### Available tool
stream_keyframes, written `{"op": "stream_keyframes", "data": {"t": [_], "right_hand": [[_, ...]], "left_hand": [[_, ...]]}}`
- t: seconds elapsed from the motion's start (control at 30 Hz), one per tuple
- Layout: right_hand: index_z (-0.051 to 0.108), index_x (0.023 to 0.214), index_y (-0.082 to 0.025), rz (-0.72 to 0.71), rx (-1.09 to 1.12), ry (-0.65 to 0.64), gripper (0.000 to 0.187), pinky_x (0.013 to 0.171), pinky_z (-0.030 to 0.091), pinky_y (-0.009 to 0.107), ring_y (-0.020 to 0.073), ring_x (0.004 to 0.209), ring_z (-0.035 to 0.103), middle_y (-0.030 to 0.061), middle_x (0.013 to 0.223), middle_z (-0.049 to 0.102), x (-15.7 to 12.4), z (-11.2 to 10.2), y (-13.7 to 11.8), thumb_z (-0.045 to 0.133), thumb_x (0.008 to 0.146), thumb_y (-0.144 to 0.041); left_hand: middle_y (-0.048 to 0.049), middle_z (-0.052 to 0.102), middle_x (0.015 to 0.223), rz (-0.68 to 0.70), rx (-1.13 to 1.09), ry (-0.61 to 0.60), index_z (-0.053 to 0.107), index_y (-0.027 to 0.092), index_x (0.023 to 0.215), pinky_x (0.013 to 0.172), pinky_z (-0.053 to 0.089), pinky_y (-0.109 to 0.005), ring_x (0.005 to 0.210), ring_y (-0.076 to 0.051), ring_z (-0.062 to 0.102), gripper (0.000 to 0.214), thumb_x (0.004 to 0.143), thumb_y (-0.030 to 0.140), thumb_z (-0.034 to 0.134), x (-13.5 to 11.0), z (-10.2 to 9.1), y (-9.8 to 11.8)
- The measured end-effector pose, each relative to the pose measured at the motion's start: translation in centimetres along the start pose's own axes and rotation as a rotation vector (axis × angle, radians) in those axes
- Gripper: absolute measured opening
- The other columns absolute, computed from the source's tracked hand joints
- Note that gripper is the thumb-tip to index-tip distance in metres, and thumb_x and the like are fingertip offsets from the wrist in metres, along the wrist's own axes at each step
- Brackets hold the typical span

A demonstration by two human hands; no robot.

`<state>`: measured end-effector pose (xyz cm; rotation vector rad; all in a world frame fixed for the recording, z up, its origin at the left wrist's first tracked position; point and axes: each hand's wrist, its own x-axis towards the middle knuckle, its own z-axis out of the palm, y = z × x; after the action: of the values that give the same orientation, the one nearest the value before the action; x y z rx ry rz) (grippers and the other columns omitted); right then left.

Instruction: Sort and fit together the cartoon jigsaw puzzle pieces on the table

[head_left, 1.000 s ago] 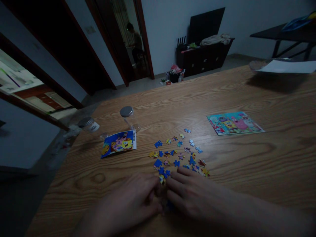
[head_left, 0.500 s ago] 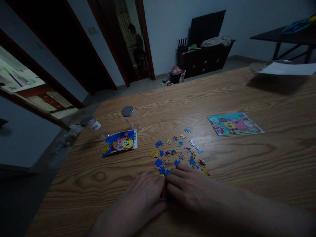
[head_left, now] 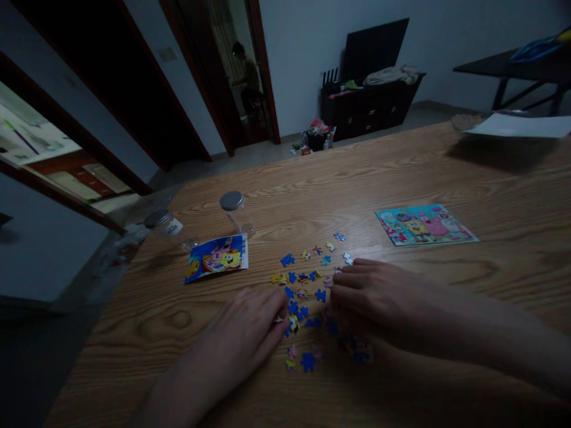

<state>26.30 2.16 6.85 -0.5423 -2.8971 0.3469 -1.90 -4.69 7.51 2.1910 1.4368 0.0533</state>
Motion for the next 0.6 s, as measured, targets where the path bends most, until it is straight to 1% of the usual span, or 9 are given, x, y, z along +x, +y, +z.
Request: {"op": "stream_keyframes", "data": {"t": [0.07, 0.1, 0.13, 0.2, 0.27, 0.33, 0.47, 0.53, 0.6], "right_hand": [[0.069, 0.095, -0.022, 0.002, -0.018, -0.106, 0.016, 0.08, 0.054, 0.039, 0.0225, 0.081, 0.069, 0.0042, 0.09, 0.075, -1.0, -0.7, -0.4, 0.067, 0.092, -0.007], [0.07, 0.096, -0.023, -0.019, -0.024, -0.136, 0.02, 0.079, 0.055, 0.039, 0.0231, 0.08, 0.07, 0.0048, 0.09, 0.076, -1.5, -0.5, -0.7, 0.067, 0.09, -0.004], [0.07, 0.1, -0.023, -0.008, -0.017, -0.155, 0.024, 0.079, 0.056, 0.039, 0.0229, 0.08, 0.07, 0.0053, 0.092, 0.076, -2.1, -0.1, -0.9, 0.066, 0.089, -0.002], [0.068, 0.109, -0.021, 0.063, 0.02, -0.068, 0.023, 0.079, 0.057, 0.04, 0.0243, 0.08, 0.072, 0.0062, 0.089, 0.076, -3.0, 1.4, -1.3, 0.065, 0.091, -0.007], [0.066, 0.114, -0.021, 0.087, 0.019, 0.004, 0.025, 0.082, 0.058, 0.041, 0.0254, 0.085, 0.073, 0.0079, 0.095, 0.077, -3.6, 2.8, -1.5, 0.061, 0.093, -0.009], [0.065, 0.117, -0.021, 0.069, 0.01, 0.053, 0.027, 0.085, 0.058, 0.041, 0.0255, 0.089, 0.074, 0.0087, 0.1, 0.078, -3.9, 3.4, -1.4, 0.056, 0.095, -0.007], [0.065, 0.119, -0.019, -0.008, 0.008, 0.067, 0.031, 0.093, 0.056, 0.042, 0.0242, 0.09, 0.074, 0.0085, 0.1, 0.079, -3.9, 2.9, -1.2, 0.053, 0.095, -0.003], [0.066, 0.119, -0.018, -0.031, 0.007, 0.055, 0.03, 0.094, 0.056, 0.042, 0.0241, 0.09, 0.073, 0.0084, 0.1, 0.079, -3.8, 2.4, -1.3, 0.054, 0.095, -0.003], [0.066, 0.119, -0.018, -0.042, 0.017, 0.059, 0.029, 0.093, 0.056, 0.042, 0.0242, 0.09, 0.073, 0.0083, 0.1, 0.078, -3.9, 2.1, -1.5, 0.055, 0.096, -0.004]], "left_hand": [[-0.0033, 0.067, 0.105, -0.027, 0.036, 0.012, 0.06, 0.024, 0.104, 0.088, 0.048, -0.041, 0.097, -0.025, 0.064, 0.013, 0.108, 0.029, 0.049, -0.1, 0.1, -0.5], [-0.0042, 0.067, 0.108, -0.037, 0.043, 0.008, 0.06, 0.024, 0.106, 0.089, 0.048, -0.041, 0.098, -0.026, 0.065, 0.012, 0.107, 0.027, 0.049, -0.3, 0.2, -0.7], [-0.0049, 0.067, 0.112, -0.043, 0.038, -0.002, 0.06, 0.024, 0.107, 0.09, 0.049, -0.042, 0.101, -0.026, 0.065, 0.011, 0.105, 0.024, 0.049, -0.4, 0.3, -1.0], [-0.0046, 0.068, 0.118, -0.048, 0.007, -0.034, 0.061, 0.024, 0.105, 0.091, 0.049, -0.041, 0.105, -0.026, 0.065, 0.012, 0.101, 0.019, 0.051, -0.8, 0.4, -1.5], [-0.0026, 0.069, 0.113, -0.061, -0.027, -0.082, 0.062, 0.025, 0.1, 0.09, 0.05, -0.039, 0.104, -0.025, 0.066, 0.012, 0.098, 0.016, 0.053, -1.1, 0.4, -1.7], [-0.001, 0.07, 0.108, -0.07, -0.056, -0.116, 0.063, 0.026, 0.098, 0.088, 0.051, -0.037, 0.101, -0.024, 0.067, 0.013, 0.097, 0.015, 0.055, -1.4, 0.5, -1.8], [0.0, 0.07, 0.12, -0.043, -0.133, -0.1, 0.065, 0.029, 0.111, 0.098, 0.05, -0.036, 0.111, -0.024, 0.065, 0.019, 0.098, 0.016, 0.058, -1.7, 0.6, -1.4], [0.0021, 0.07, 0.118, -0.042, -0.172, -0.134, 0.065, 0.03, 0.11, 0.096, 0.05, -0.034, 0.108, -0.022, 0.066, 0.019, 0.098, 0.016, 0.06, -1.5, 0.5, -1.1], [0.0043, 0.071, 0.11, -0.04, -0.19, -0.174, 0.065, 0.03, 0.104, 0.09, 0.05, -0.031, 0.103, -0.02, 0.066, 0.018, 0.096, 0.014, 0.063, -1.3, 0.5, -0.9]]}}
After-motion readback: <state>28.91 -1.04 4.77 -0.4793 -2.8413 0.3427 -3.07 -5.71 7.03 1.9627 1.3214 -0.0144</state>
